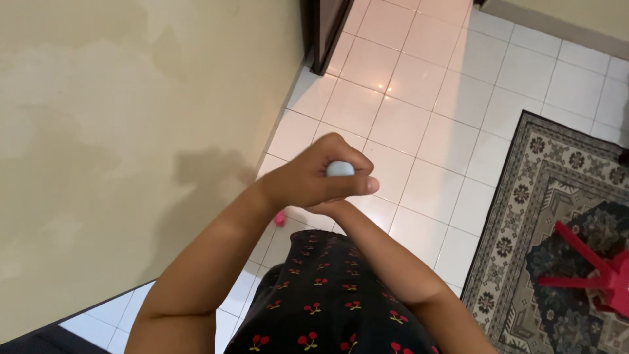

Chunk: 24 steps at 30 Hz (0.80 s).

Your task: Sweep the floor using a broom.

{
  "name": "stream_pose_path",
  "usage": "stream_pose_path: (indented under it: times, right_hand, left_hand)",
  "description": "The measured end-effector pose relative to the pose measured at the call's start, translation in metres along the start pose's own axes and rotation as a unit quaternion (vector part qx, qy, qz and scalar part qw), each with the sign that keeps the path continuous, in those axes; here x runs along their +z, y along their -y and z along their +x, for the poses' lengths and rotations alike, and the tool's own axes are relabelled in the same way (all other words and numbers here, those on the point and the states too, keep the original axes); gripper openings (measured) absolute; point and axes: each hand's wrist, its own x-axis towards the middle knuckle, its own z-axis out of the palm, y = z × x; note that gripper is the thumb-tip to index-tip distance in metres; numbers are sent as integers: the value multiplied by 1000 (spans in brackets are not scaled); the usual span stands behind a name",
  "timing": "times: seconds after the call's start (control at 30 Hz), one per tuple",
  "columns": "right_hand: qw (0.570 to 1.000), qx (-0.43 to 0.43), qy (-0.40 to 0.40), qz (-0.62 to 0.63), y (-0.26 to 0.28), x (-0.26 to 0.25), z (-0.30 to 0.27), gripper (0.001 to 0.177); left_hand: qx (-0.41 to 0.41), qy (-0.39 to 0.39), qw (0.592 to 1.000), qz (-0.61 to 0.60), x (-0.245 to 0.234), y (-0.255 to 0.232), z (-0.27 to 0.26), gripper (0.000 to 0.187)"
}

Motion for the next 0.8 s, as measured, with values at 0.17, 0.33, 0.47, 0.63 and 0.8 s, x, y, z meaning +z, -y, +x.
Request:
stream_pose_path:
  times: [0.17, 0.33, 0.47, 0.63, 0.8]
  right_hand:
    - [988, 77, -18, -135, -89, -28, 12, 52]
    - [979, 96, -37, 174, -79, -71, 7, 56]
    - [980, 13, -83, -182, -5, -73, 12, 47]
    - [798, -349, -299, -390, -27, -97, 37, 36]
    - [948, -110, -198, -223, 13, -72, 83, 31]
  left_hand:
    - [-96, -26, 995, -11, 4, 36, 9, 26]
    - [-57, -12, 998, 3, -9, 45, 16, 21]
    - [-4, -9, 1000, -25, -25, 55, 19, 19]
    - [84, -20, 995, -56, -53, 61, 18, 15]
    - [84, -74, 993, -43, -107, 24, 17, 28]
